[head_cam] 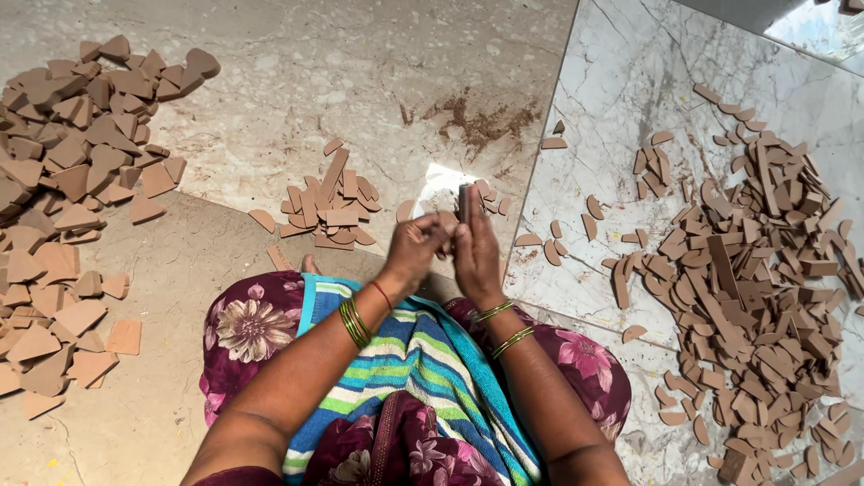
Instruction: The person sits on the floor with piles of small cut pieces around them. They pick up one piece at a time, rub its edges against a small sanding block held in the other hand, and set the smoothed piece aside, repeating this for piece after piece.
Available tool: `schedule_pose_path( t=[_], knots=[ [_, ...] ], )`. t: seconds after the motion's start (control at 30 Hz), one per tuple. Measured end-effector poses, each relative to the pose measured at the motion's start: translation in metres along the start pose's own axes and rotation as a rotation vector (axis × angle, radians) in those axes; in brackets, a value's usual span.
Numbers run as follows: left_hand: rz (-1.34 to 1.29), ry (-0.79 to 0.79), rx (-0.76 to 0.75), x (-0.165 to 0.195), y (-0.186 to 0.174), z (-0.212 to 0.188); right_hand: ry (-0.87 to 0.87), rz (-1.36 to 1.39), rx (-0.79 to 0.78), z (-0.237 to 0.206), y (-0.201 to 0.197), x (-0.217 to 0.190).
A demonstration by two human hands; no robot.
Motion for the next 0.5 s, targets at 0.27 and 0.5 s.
schedule_pose_path(
  t=[0.27,0.5],
  knots=[
    [-0.236,0.023,0.216,0.015,-0.020,0.011,-0.413,-0.175,0.000,-0.016,0.007,-0.022],
    [0.050,0.182,0.076,0.007,0.002,0.002,-0.396,-0.115,0.069,-0.005,-0.008,-0.015]
  ],
)
Point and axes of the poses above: each hand's wrist, its own z-axis towards the middle knuckle, its own y-axis out of the palm, x = y × z, the point moved 7 cm from there along z, towards the middle knuckle, and after that the axes turned 10 degrees about x, right-handed, at the moved point
